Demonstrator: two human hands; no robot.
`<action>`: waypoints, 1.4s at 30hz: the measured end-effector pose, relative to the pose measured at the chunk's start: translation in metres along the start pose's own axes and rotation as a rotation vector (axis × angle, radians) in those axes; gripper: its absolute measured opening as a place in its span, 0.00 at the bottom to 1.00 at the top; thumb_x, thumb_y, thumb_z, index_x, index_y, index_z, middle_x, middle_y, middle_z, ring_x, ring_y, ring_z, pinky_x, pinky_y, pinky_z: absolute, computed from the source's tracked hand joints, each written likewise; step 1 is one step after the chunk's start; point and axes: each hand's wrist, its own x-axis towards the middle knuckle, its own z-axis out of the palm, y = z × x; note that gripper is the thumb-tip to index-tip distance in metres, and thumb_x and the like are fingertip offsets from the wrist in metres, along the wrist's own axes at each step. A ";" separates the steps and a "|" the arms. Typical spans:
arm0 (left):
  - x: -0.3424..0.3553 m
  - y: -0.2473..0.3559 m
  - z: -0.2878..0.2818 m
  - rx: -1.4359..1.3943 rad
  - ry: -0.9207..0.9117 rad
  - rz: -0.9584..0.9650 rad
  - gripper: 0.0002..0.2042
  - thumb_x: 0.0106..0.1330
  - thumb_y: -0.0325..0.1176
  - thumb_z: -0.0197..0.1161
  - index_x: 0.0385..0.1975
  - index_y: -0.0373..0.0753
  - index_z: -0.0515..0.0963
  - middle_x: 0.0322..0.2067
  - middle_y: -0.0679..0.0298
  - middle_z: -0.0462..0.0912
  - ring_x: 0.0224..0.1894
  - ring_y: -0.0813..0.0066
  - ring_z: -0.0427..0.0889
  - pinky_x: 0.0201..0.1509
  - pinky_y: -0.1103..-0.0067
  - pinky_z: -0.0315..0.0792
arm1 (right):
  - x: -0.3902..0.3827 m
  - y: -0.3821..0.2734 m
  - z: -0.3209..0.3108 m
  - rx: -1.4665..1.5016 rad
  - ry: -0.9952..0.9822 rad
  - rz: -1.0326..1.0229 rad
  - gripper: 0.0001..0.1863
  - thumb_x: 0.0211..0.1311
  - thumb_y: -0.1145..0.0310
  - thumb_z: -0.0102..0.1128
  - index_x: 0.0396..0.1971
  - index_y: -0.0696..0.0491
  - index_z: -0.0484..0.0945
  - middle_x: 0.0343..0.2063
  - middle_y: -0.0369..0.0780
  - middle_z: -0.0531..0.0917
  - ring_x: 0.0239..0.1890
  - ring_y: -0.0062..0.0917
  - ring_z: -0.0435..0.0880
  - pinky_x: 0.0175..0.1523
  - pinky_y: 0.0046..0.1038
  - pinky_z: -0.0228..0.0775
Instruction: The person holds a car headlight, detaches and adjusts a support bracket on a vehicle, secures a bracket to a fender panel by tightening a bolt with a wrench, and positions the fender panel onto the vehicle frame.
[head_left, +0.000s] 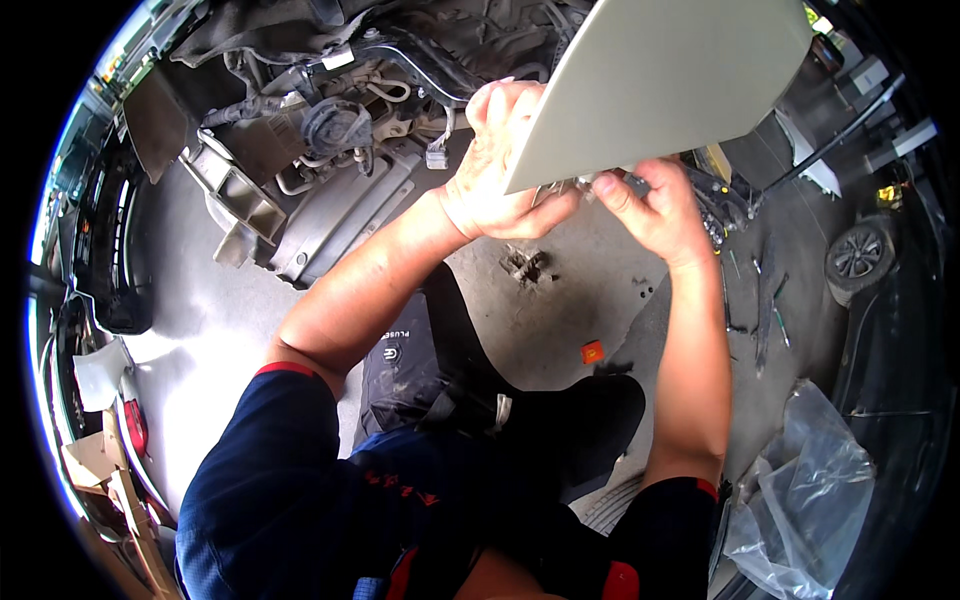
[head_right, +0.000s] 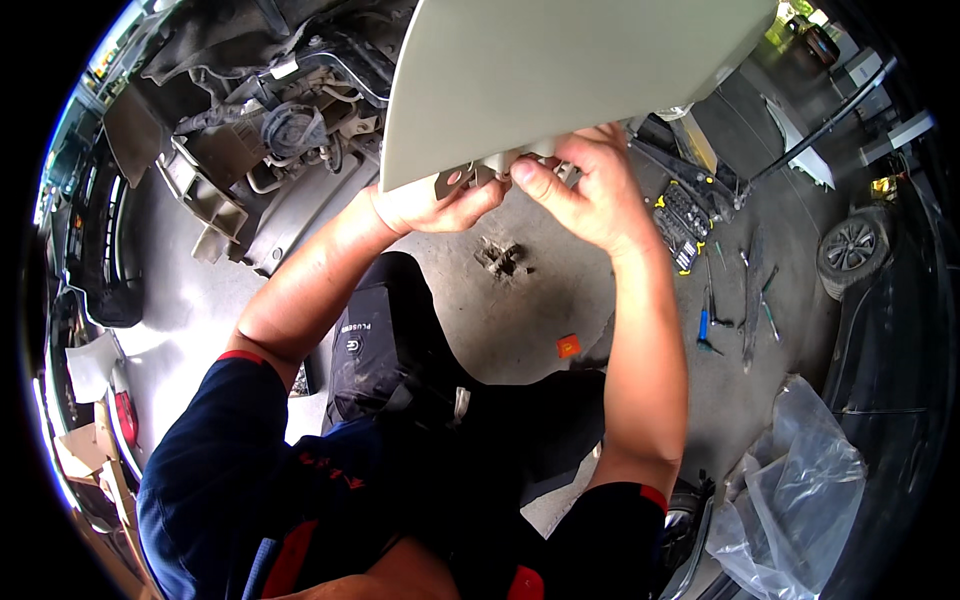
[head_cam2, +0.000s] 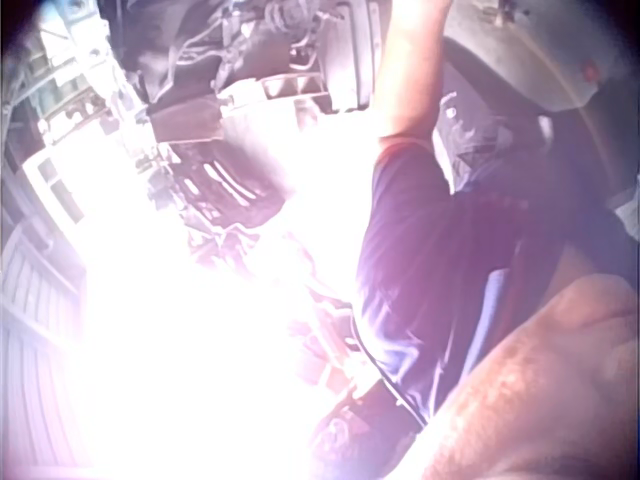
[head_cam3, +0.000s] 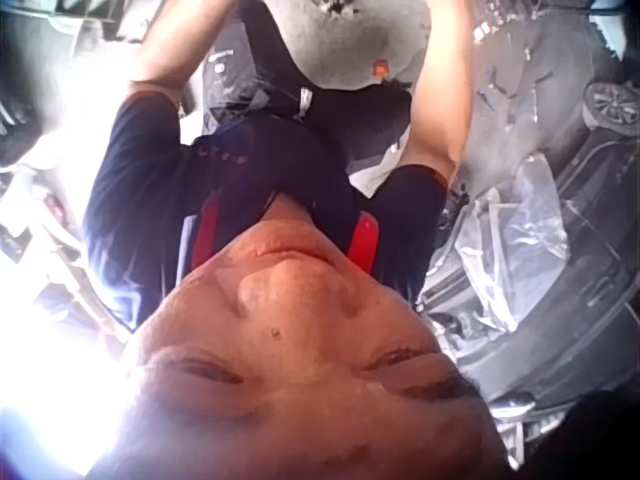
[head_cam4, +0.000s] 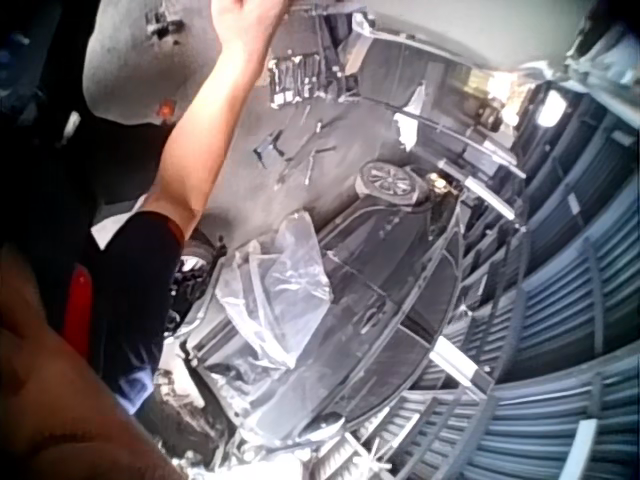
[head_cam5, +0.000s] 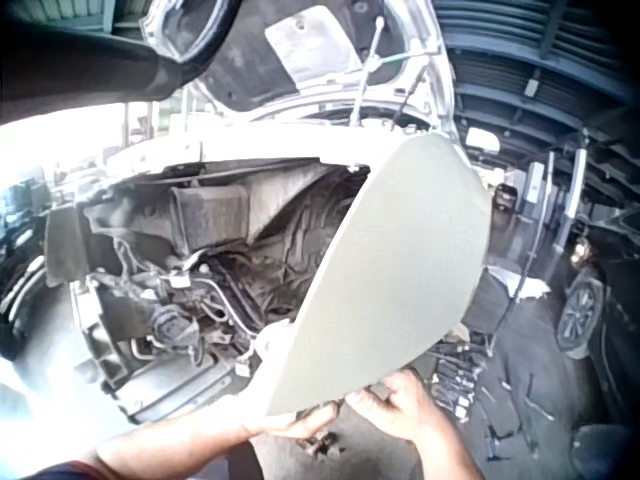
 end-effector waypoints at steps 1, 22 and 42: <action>0.000 -0.001 0.000 0.002 0.002 -0.002 0.34 0.42 0.38 0.71 0.56 0.38 0.75 0.50 0.54 0.71 0.52 0.52 0.69 0.59 0.58 0.58 | -0.007 0.000 0.013 0.141 0.003 0.094 0.20 0.68 0.49 0.65 0.37 0.53 0.86 0.35 0.38 0.84 0.46 0.32 0.78 0.59 0.35 0.62; 0.012 0.001 -0.019 0.104 0.114 0.169 0.27 0.53 0.45 0.63 0.50 0.38 0.69 0.54 0.52 0.74 0.51 0.52 0.71 0.63 0.58 0.56 | -0.017 -0.031 0.035 0.915 -0.029 0.688 0.24 0.80 0.52 0.52 0.62 0.56 0.72 0.49 0.35 0.81 0.53 0.23 0.80 0.59 0.32 0.76; -0.004 -0.029 -0.022 -0.226 0.164 0.274 0.19 0.58 0.41 0.73 0.40 0.45 0.68 0.56 0.62 0.82 0.56 0.64 0.81 0.70 0.58 0.59 | -0.025 -0.059 0.049 1.112 0.242 0.691 0.07 0.74 0.73 0.58 0.47 0.52 0.81 0.42 0.39 0.85 0.48 0.30 0.85 0.59 0.42 0.77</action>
